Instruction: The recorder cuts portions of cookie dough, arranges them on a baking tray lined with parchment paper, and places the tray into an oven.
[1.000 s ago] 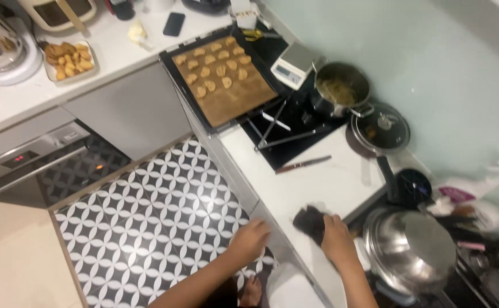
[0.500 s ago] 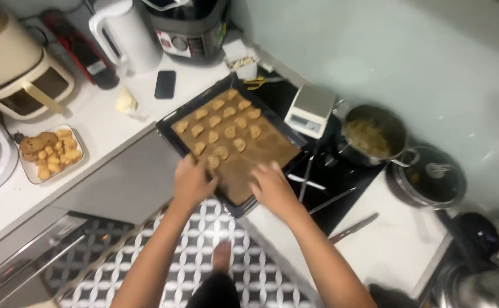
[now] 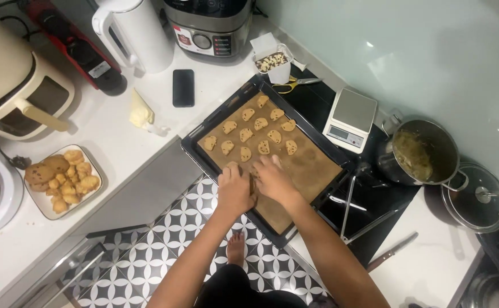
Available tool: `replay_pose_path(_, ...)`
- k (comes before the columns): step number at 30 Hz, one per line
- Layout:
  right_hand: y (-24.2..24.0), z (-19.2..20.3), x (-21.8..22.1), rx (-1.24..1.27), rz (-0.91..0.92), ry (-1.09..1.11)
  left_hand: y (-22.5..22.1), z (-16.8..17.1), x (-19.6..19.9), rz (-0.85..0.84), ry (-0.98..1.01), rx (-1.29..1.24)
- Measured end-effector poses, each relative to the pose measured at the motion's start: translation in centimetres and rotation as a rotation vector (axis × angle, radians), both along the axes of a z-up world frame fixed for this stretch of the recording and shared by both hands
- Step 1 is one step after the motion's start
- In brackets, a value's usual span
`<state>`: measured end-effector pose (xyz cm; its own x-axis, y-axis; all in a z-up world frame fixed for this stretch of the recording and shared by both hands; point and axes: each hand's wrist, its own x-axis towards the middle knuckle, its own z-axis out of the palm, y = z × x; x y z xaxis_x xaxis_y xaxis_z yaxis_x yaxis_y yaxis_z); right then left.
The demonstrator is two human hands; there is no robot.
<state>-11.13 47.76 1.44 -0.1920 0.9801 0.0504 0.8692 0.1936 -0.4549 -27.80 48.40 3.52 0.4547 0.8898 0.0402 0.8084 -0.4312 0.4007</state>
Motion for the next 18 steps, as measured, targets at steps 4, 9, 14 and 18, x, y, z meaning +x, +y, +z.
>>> replay_pose_path(4, -2.9, 6.8, -1.0, 0.051, -0.185, 0.009, 1.4, 3.3, -2.7, 0.038, -0.199, 0.010)
replay_pose_path(9, -12.5, 6.7, 2.1, 0.029, -0.517, 0.126, 7.9, 3.2, -9.6, 0.185, -0.309, 0.074)
replay_pose_path(14, -23.3, 6.0, 4.0, -0.154, -0.941, 0.097, 7.3, 5.4, -7.7, 0.047, -0.393, -0.082)
replay_pose_path(18, -31.1, 5.6, 6.2, -0.160, -1.093, -0.014, 2.2, 3.1, -1.4, -0.128, -0.456, -0.293)
